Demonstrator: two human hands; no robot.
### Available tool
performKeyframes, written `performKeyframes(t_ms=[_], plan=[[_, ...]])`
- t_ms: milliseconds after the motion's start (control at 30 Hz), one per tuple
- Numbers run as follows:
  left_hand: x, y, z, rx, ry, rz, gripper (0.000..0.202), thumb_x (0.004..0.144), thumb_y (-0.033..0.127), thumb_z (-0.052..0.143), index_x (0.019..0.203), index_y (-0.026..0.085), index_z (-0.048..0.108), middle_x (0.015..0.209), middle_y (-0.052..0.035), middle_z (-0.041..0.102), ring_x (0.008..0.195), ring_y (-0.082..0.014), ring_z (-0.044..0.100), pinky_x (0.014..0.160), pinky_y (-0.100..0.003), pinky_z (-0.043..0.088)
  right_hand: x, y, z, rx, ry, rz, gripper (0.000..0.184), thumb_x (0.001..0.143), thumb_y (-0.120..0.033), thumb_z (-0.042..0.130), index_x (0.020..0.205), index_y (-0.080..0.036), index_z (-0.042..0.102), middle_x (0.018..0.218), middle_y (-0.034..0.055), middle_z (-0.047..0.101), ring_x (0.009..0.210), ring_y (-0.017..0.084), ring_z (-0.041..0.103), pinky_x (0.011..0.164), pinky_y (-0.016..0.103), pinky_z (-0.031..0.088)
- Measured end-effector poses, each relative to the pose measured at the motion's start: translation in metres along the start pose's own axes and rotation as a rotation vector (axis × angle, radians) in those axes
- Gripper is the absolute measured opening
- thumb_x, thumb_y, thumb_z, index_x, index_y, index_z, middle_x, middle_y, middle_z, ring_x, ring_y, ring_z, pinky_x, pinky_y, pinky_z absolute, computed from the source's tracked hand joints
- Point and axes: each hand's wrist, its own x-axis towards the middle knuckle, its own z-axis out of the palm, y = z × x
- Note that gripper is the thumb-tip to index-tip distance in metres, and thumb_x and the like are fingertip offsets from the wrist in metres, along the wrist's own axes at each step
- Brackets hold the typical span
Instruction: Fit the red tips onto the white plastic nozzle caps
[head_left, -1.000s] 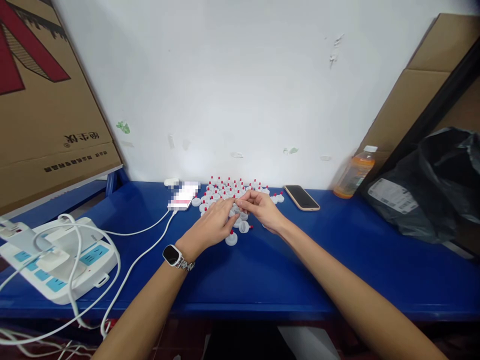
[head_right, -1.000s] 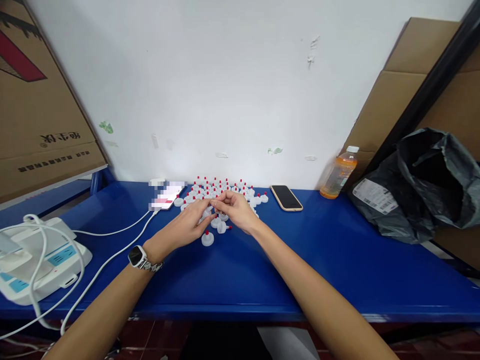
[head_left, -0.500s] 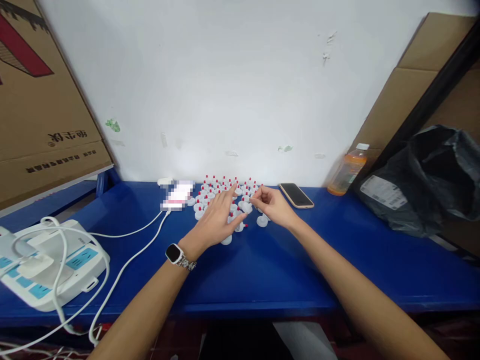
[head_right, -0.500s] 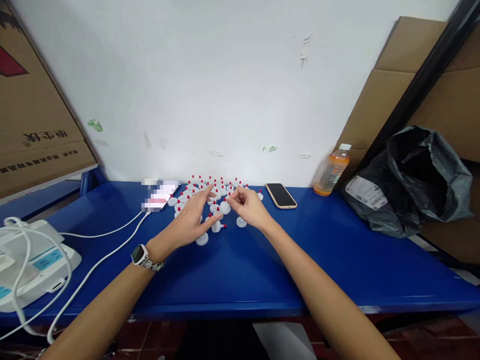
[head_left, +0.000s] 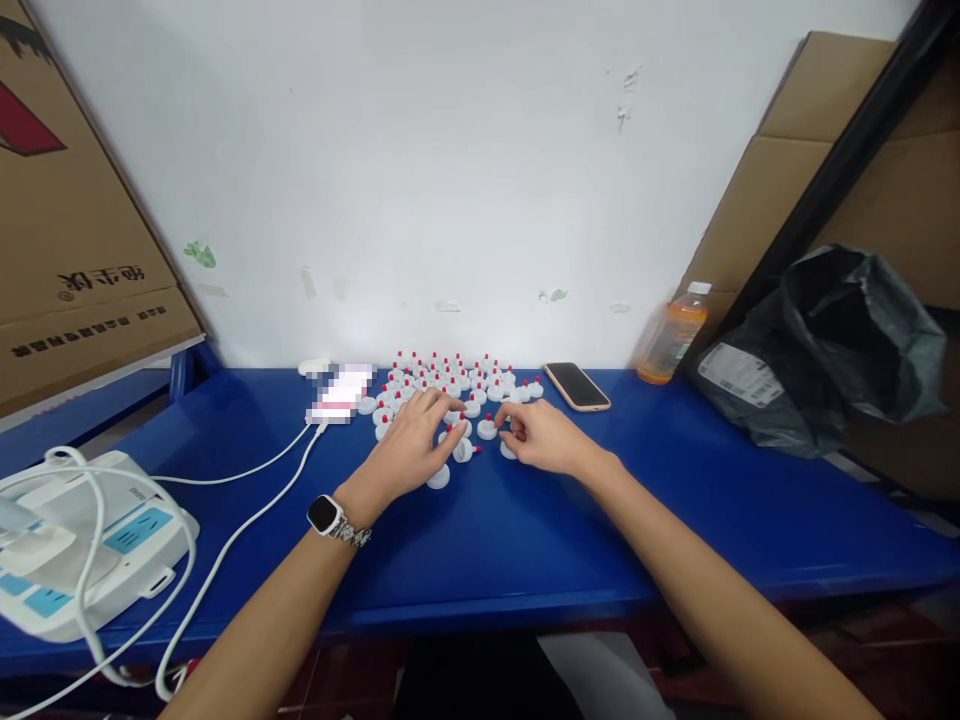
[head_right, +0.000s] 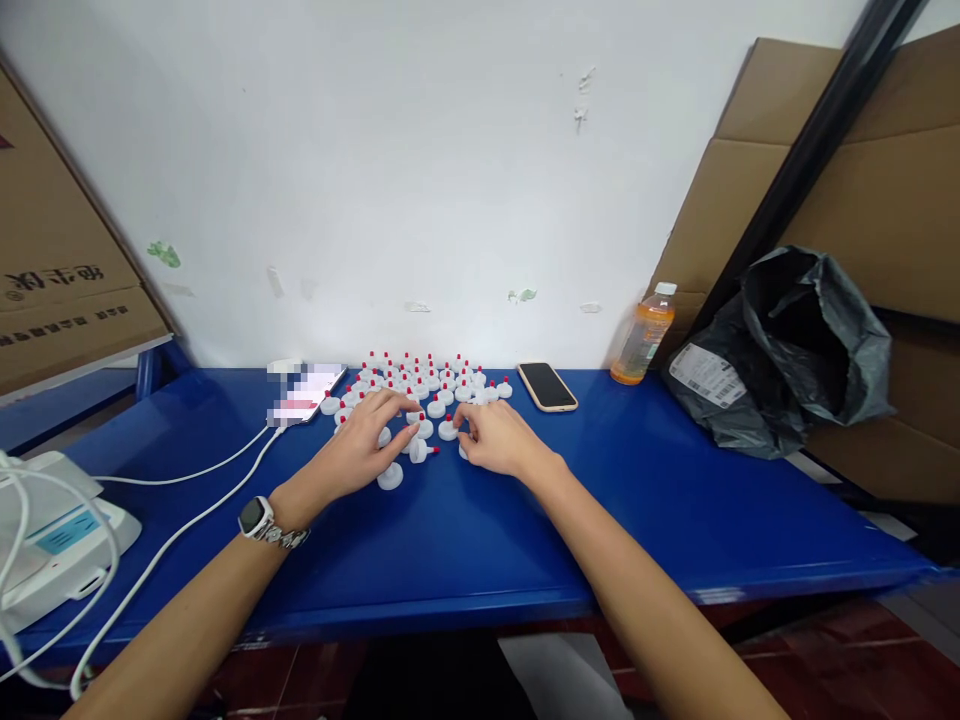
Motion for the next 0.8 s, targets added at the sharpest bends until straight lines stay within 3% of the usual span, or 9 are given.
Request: performKeyframes(t_ms=[67,167,267,400,533,667,800], plan=[[0.000,0.000,0.001,0.000,-0.006,0.010,0.024,0.099,0.038,0.046,0.113,0.023,0.057,0.113,-0.0078,0.060,0.108,-0.0247,0.055,0.098,-0.043,0.044,0.000,-0.003,0.003,0.096,-0.012,-0.009,0.012,0.082,-0.015,0.058,0.091,-0.020,0.065,0.058,-0.0043,0.057,0.053,0.012,0.050,0.057,0.026,0.032],[-0.001,0.002,0.000,-0.022,-0.018,0.010,0.029,0.095,0.040,0.053,0.119,0.023,0.055,0.117,-0.0078,0.059,0.112,-0.0252,0.054,0.100,-0.043,0.044,0.010,-0.014,0.012,0.327,0.121,-0.015,0.005,0.086,-0.024,0.058,0.084,-0.019,0.061,0.061,-0.0032,0.059,0.055,0.012,0.052,0.057,0.025,0.037],[-0.002,0.000,-0.002,-0.057,0.001,-0.009,0.040,0.092,0.045,0.059,0.125,0.023,0.052,0.120,-0.0083,0.059,0.113,-0.0254,0.054,0.100,-0.043,0.044,0.026,-0.026,0.020,0.578,0.235,0.006,0.020,0.085,-0.036,0.065,0.078,-0.019,0.056,0.067,-0.0006,0.063,0.060,0.013,0.055,0.057,0.025,0.041],[-0.003,-0.015,-0.010,-0.062,0.014,-0.091,0.034,0.097,0.045,0.048,0.122,0.022,0.053,0.110,-0.0082,0.062,0.102,-0.0243,0.058,0.093,-0.042,0.047,0.051,-0.033,0.026,0.693,0.220,-0.018,0.027,0.086,-0.044,0.063,0.079,-0.019,0.057,0.071,0.0018,0.067,0.064,0.015,0.060,0.060,0.026,0.044],[-0.007,-0.035,-0.021,-0.006,0.036,-0.191,0.037,0.099,0.043,0.043,0.128,0.021,0.050,0.111,-0.0092,0.062,0.097,-0.0250,0.059,0.088,-0.042,0.048,0.081,-0.027,0.031,0.353,0.217,-0.044,0.018,0.090,-0.032,0.055,0.081,-0.018,0.061,0.078,0.0033,0.069,0.073,0.016,0.061,0.069,0.029,0.043],[-0.011,-0.044,-0.026,0.062,0.039,-0.233,0.036,0.100,0.038,0.038,0.129,0.020,0.050,0.113,-0.0096,0.064,0.101,-0.0262,0.059,0.093,-0.044,0.046,0.107,-0.025,0.040,-0.166,0.001,-0.129,0.014,0.085,-0.027,0.059,0.089,-0.019,0.070,0.095,0.0086,0.071,0.098,0.026,0.057,0.087,0.039,0.036],[-0.012,-0.045,-0.024,0.104,0.025,-0.221,0.034,0.100,0.037,0.038,0.126,0.019,0.052,0.118,-0.0103,0.064,0.107,-0.0278,0.058,0.095,-0.045,0.045,0.118,-0.028,0.042,-0.407,-0.138,-0.149,0.018,0.084,-0.027,0.060,0.092,-0.018,0.074,0.100,0.0140,0.068,0.105,0.030,0.051,0.090,0.043,0.030]])
